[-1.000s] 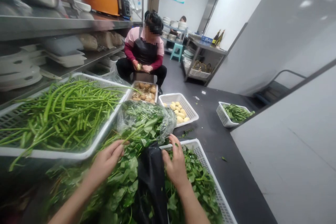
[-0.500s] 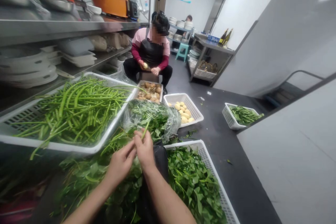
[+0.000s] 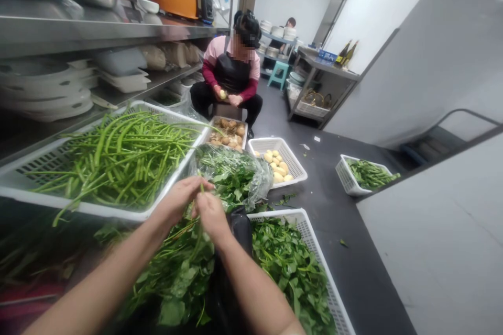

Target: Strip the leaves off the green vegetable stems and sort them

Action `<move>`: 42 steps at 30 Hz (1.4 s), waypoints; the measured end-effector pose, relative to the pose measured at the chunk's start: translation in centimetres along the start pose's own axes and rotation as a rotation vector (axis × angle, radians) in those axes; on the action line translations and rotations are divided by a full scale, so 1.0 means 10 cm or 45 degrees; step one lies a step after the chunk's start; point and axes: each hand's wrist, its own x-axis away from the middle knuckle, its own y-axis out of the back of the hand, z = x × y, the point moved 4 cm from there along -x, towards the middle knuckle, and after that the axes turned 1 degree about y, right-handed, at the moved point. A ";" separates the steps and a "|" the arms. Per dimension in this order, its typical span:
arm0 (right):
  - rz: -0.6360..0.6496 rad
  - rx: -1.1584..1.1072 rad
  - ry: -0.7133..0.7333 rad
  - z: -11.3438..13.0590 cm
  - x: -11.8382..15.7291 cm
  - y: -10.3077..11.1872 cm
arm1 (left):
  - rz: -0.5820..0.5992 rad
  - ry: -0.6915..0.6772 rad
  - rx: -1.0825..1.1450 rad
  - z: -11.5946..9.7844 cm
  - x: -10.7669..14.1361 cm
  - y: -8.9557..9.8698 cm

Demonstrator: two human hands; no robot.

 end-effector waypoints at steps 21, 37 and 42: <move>-0.180 0.451 0.065 -0.44 -0.20 0.33 | -0.428 -0.051 -1.676 -0.48 -0.83 1.25; -0.584 0.468 0.218 -0.10 0.06 1.04 | -0.356 -0.195 -1.149 0.18 0.02 0.89; -0.559 0.780 0.565 0.50 0.13 0.93 | -0.482 -0.294 -0.819 0.09 0.49 0.94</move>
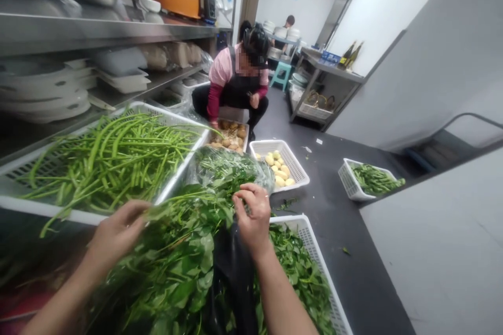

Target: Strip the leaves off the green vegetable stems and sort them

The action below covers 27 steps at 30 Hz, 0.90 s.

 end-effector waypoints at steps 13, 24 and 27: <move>0.519 0.546 0.554 0.47 0.10 -0.35 | 0.099 -0.015 0.053 -0.14 0.32 0.17; 0.603 0.223 0.427 0.38 0.24 -0.36 | 0.112 -0.042 -0.016 -0.40 0.44 0.29; 0.465 -0.389 -0.024 0.25 0.13 -0.32 | 0.158 -0.016 0.034 -0.38 0.42 0.21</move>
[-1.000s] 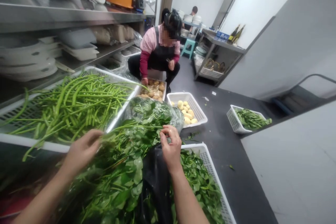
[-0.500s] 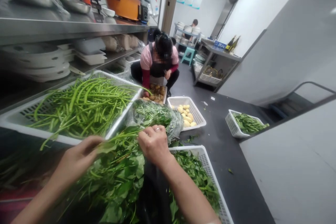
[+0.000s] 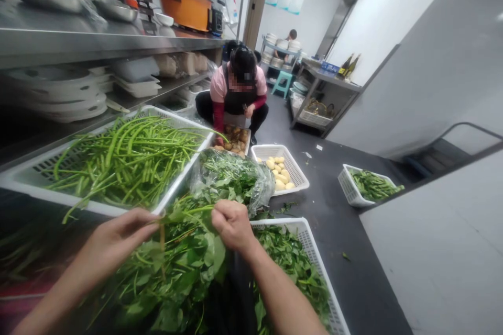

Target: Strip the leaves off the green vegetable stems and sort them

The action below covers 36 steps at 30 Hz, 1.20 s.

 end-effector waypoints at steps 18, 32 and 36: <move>-0.236 0.516 -0.074 -0.12 0.60 0.39 | -0.208 0.241 0.591 0.11 0.07 -0.49; -0.207 0.526 -0.227 0.02 0.05 -0.62 | -0.246 0.463 1.143 0.19 0.19 -0.90; -0.026 0.780 -0.052 -0.04 0.23 -0.86 | -0.278 0.552 1.160 0.31 0.21 -0.92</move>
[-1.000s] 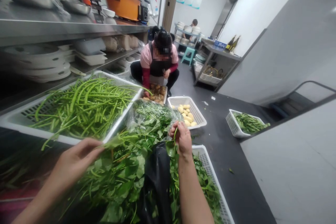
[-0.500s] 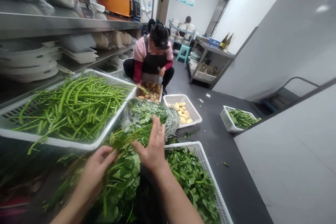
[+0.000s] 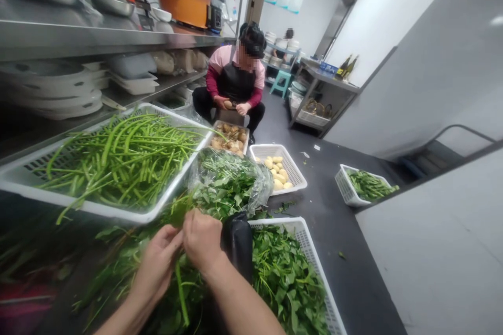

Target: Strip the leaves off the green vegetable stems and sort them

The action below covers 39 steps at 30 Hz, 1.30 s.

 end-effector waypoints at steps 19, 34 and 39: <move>0.526 0.021 0.119 0.00 0.06 -0.09 | -0.030 -0.311 -0.306 -0.02 -0.13 0.09; 0.406 -0.014 -0.019 -0.09 -0.04 -0.01 | -0.046 -0.544 -0.515 -0.10 -0.11 0.07; 0.379 -0.264 -0.278 -0.19 -0.02 -0.02 | 0.037 -0.668 -0.774 -0.11 -0.06 0.01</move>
